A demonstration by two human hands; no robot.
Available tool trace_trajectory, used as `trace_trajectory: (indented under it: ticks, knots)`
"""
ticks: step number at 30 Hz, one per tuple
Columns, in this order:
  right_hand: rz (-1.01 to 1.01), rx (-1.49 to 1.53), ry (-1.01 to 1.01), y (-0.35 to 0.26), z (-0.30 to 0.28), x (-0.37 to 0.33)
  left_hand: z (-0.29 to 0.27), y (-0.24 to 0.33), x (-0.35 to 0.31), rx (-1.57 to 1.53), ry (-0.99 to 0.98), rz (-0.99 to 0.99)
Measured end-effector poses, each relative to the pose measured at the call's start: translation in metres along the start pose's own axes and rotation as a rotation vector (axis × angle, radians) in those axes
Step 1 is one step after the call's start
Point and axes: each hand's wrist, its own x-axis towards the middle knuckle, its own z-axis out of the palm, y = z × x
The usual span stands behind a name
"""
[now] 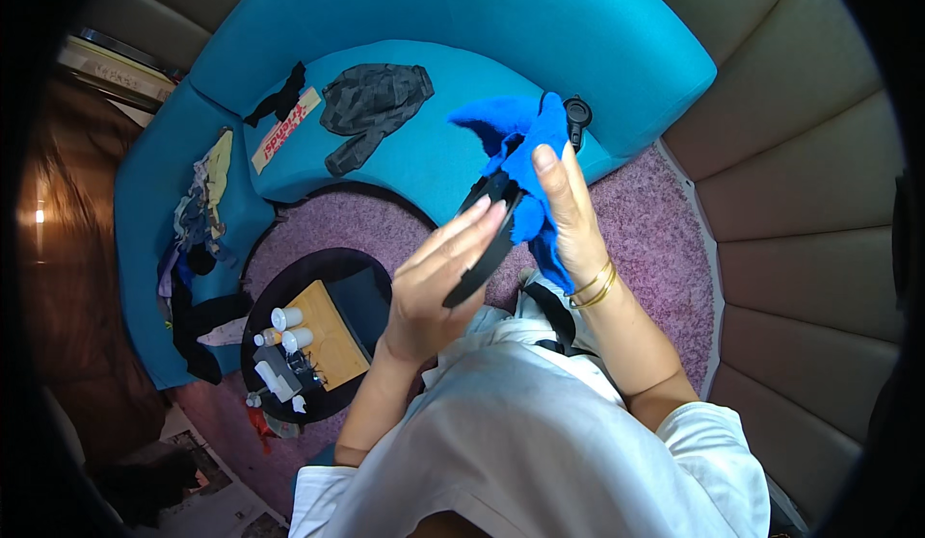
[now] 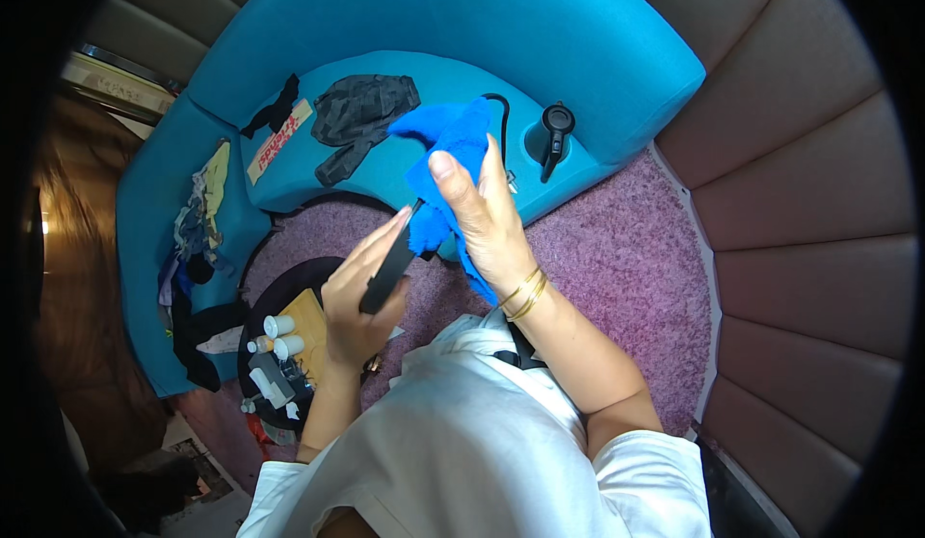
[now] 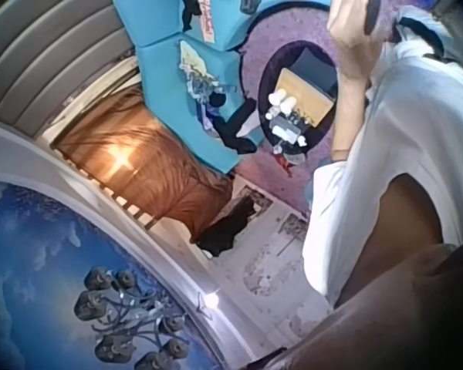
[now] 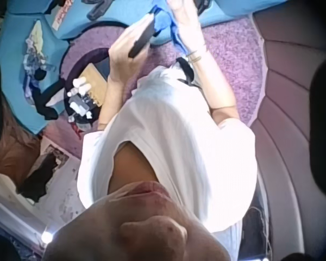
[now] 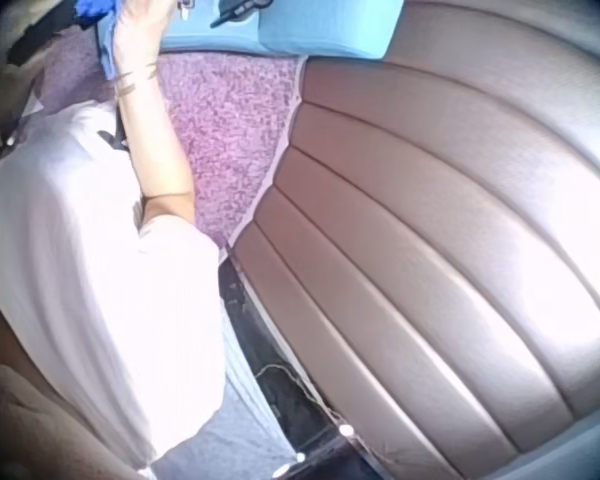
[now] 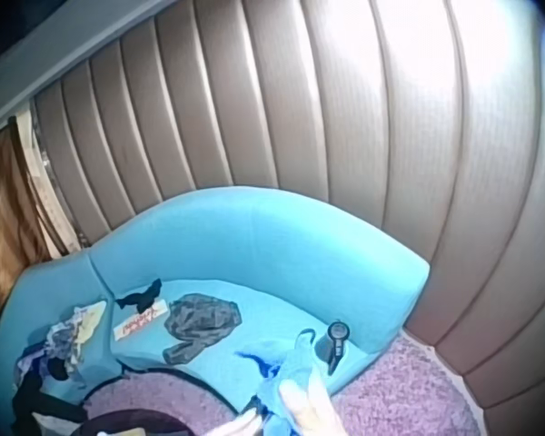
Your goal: The person wipes a round glass coffee table with a blue cloth, moving a bottle and a water pitcher aside to reach the surface. They then pick up a remote control and wipe it thoroughly, followed by wiping a black portable speaker. The person continues wiping the table surface and the wooden tray on top of it.
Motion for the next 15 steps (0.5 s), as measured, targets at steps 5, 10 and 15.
trace_trajectory:
  ticks: [5, 10, 15]
  knots:
    - [0.071, -0.012, 0.033, 0.001, -0.014, 0.016, 0.0, -0.002, -0.01, -0.082, 0.047, -0.096]
    - [0.143, 0.115, 0.149, -0.012, -0.009, 0.012, 0.0, -0.002, -0.022, -0.266, 0.076, -0.254]
    - [0.057, 0.048, 0.141, -0.008, -0.008, 0.007, -0.009, -0.006, -0.022, -0.443, -0.03, -0.492]
